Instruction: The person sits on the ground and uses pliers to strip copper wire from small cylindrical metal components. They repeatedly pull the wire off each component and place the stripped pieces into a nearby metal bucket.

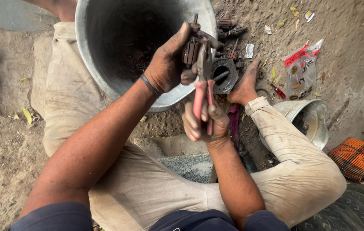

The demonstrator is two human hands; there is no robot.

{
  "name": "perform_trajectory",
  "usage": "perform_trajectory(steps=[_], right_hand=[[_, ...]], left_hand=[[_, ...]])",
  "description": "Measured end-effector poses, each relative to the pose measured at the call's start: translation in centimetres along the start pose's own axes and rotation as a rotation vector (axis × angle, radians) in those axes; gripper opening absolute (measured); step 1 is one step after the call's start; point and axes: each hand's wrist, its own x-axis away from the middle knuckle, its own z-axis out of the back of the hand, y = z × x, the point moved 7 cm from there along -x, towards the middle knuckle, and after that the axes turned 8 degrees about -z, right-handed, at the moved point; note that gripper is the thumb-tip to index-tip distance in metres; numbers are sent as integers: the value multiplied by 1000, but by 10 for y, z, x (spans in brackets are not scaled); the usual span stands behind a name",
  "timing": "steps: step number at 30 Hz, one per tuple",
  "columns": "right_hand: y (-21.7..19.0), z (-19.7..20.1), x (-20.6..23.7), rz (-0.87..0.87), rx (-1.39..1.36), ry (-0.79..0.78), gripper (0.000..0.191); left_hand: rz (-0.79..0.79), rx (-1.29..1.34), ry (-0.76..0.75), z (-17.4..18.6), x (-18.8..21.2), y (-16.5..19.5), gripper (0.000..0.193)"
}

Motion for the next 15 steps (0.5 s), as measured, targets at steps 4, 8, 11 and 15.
perform_trajectory(steps=[4, 8, 11, 15], right_hand=[[-28, 24, 4, 74, 688, 404, 19], [-61, 24, 17, 56, 1472, 742, 41], [-78, 15, 27, -1, 1809, 775, 36], [-93, 2, 33, 163, 1854, 773, 37]], left_hand=[[-24, -162, 96, 23, -3, 17, 45], [48, -548, 126, 38, -3, 30, 47], [84, -519, 232, 46, -5, 36, 44], [211, -504, 153, 43, -4, 32, 25]])
